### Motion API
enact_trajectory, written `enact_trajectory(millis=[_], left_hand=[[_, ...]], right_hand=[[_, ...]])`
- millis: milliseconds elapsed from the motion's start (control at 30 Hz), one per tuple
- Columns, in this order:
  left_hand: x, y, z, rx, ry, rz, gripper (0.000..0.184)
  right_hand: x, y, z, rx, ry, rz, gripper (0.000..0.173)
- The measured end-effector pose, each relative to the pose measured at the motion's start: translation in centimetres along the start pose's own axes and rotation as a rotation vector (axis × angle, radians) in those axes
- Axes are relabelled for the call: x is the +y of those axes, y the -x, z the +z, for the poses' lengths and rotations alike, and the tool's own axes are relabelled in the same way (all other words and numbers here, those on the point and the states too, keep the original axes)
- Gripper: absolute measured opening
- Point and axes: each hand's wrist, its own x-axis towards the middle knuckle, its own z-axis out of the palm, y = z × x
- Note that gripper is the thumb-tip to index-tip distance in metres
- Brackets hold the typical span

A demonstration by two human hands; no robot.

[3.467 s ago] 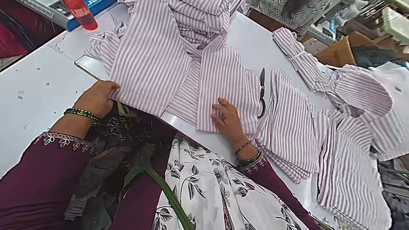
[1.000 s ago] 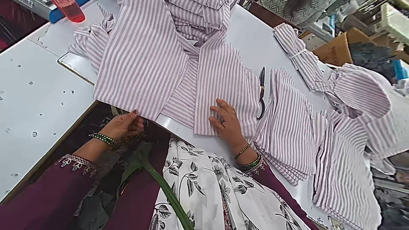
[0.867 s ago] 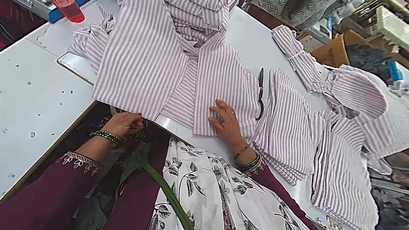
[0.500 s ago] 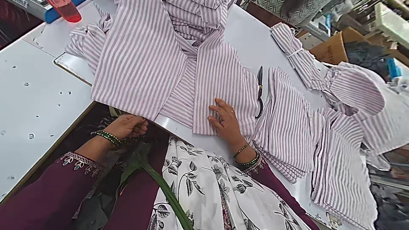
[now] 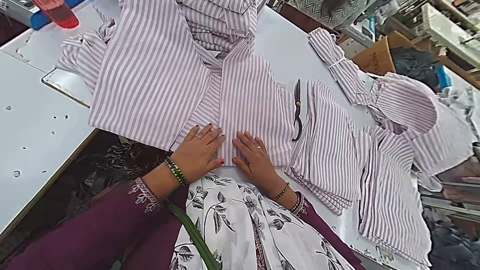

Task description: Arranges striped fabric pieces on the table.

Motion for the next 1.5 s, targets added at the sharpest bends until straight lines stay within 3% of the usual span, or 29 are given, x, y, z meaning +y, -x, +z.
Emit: enact_trajectory(millis=[67, 167, 333, 467, 600, 867, 1267, 1500], left_hand=[[0.3, -1.6, 0.8, -0.191, -0.075, -0.133, 0.081], [0.4, -2.8, 2.0, -0.167, -0.135, -0.178, 0.093], [0.5, -4.8, 0.9, -0.199, -0.172, -0.241, 0.088], [-3.5, -7.1, -0.8, -0.033, -0.153, -0.165, 0.074], [-6.3, -9.4, -2.9, -0.097, -0.245, -0.222, 0.08], [-6.9, -10.5, -2.7, -0.031, -0.256, -0.199, 0.085], [-6.3, -10.1, -2.7, -0.054, -0.267, -0.209, 0.079], [-1.0, -6.9, 1.5, 0.06, -0.051, -0.225, 0.085]], right_hand=[[0.4, 0.4, 0.0, 0.004, 0.016, -0.038, 0.061], [1.1, 0.8, -0.2, 0.008, 0.025, -0.062, 0.067], [1.4, 0.7, -0.5, 0.0, 0.007, -0.06, 0.067], [1.9, 0.6, -0.4, 0.009, -0.009, -0.069, 0.068], [2.4, 0.4, -0.4, 0.014, -0.033, -0.063, 0.066], [3.7, -0.5, -0.5, 0.034, -0.055, -0.062, 0.064], [4.0, -0.7, -0.8, 0.009, -0.049, -0.058, 0.061], [3.6, 0.0, -1.0, 0.04, -0.077, -0.052, 0.057]])
